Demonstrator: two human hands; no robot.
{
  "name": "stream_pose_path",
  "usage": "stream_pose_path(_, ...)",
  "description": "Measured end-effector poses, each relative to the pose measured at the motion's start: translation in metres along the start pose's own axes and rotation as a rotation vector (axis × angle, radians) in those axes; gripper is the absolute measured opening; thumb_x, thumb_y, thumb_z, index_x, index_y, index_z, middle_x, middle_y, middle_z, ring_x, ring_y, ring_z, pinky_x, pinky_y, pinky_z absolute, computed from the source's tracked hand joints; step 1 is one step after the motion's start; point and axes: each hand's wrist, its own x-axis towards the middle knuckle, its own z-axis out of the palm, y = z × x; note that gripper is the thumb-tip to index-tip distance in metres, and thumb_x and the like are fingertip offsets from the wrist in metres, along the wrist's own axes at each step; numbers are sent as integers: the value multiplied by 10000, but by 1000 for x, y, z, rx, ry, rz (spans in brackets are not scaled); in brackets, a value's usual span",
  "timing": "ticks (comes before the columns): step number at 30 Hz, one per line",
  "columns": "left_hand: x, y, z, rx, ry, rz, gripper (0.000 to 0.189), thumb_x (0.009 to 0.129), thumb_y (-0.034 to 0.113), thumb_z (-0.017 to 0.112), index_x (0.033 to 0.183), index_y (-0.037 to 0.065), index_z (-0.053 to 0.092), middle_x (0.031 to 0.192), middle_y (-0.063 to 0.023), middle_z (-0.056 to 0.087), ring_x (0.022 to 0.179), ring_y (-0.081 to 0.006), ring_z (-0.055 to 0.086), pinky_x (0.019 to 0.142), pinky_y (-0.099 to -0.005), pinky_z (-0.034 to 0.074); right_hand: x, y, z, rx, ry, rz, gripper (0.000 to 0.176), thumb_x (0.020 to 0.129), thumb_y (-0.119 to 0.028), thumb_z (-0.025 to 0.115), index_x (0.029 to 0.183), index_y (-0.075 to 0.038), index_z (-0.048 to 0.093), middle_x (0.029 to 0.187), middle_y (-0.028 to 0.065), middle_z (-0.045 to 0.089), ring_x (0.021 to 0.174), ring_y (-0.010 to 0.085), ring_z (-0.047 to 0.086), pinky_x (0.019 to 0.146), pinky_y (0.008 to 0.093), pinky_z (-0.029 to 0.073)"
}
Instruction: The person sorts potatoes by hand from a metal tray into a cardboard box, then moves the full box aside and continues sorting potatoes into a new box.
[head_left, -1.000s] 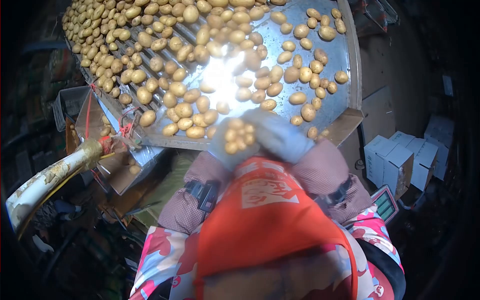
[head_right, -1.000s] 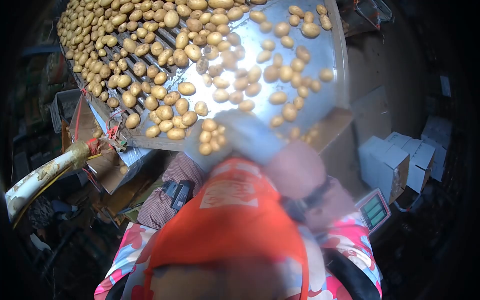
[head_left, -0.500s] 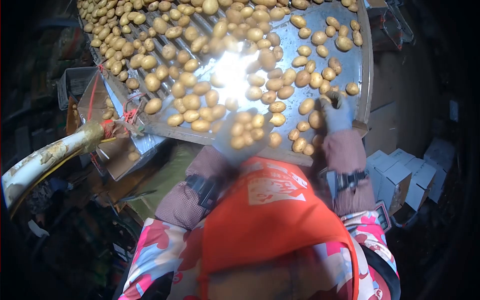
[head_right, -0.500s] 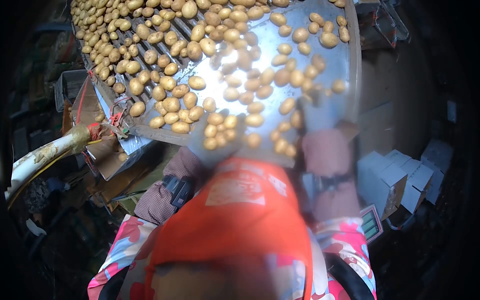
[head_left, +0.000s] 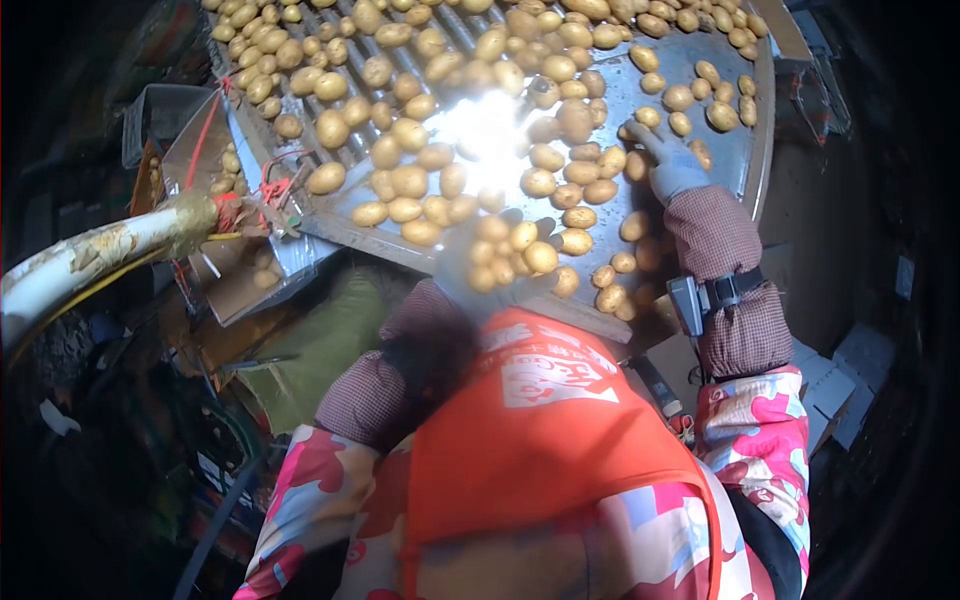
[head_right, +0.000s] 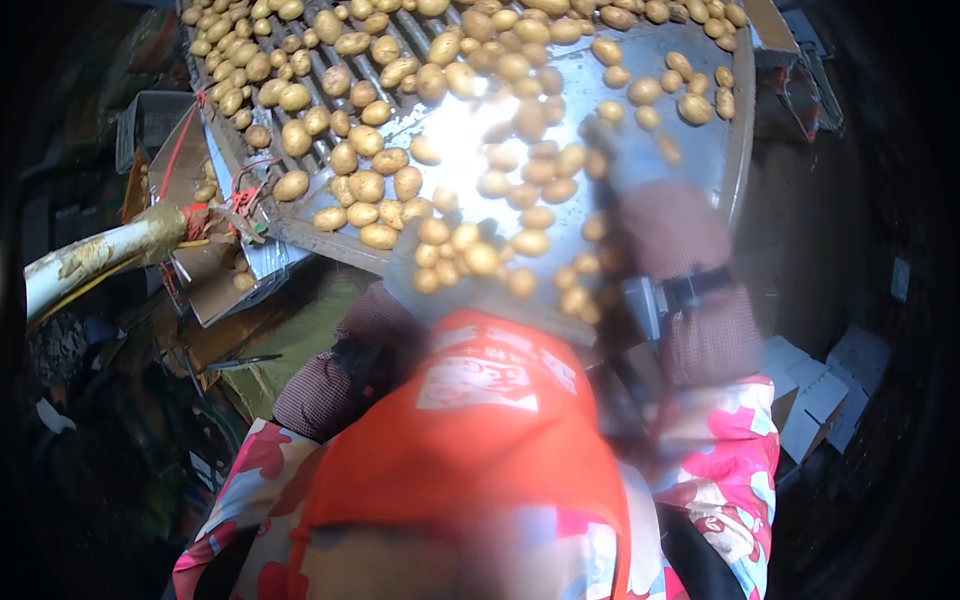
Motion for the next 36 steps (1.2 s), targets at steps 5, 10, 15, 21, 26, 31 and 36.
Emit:
stream_pose_path(5,-9,-4,-1,-58,-7,86,236,950,273,631,1022,60,556,1056,-60,589,972,-256,670,829,-381,562,21,-47,-40,297,-341,552,709,894,5,569,1505,-342,475,1426,133,589,1331,282,536,1083,398,449)
stream_pose_path(10,-16,-15,-63,-62,4,81,188,946,242,629,995,75,558,1038,-52,591,840,-204,648,757,-317,539,40,-61,-15,-114,-258,276,575,806,-193,716,1367,-225,590,1266,134,653,1211,292,607,1040,388,489)
stream_pose_path(15,-34,-6,-57,-163,6,126,164,939,214,620,1004,72,571,1032,-44,592,734,-138,588,694,-266,513,27,-50,2,-271,61,-25,461,783,-217,754,1232,-147,674,1130,130,699,1059,297,670,948,376,540)
stream_pose_path(21,-74,17,-36,-157,131,161,139,922,203,625,984,87,579,988,-21,571,737,-108,558,647,-251,489,7,-86,-18,371,-10,311,319,932,-163,659,1249,-127,665,1132,144,694,997,337,687,898,394,557)
stream_pose_path(26,-126,20,-43,-279,211,255,112,924,197,605,939,93,567,910,-6,543,688,-100,525,625,-251,474,-10,-114,27,-348,-122,-134,371,922,-151,659,1292,-141,650,1208,139,673,1046,361,675,944,407,544)
stream_pose_path(31,-186,14,-56,-419,288,415,101,925,190,586,894,99,554,832,8,515,640,-91,491,602,-251,460,-17,-107,48,-399,-63,-198,383,918,-148,657,1301,-149,647,1222,138,666,1057,362,672,953,409,541)
stream_pose_path(36,-271,5,-78,-632,412,738,113,926,184,567,849,106,542,754,23,487,591,-83,457,580,-250,445,-14,-99,59,-455,-75,-255,396,913,-145,654,1309,-156,643,1237,138,659,1068,363,669,961,410,537)
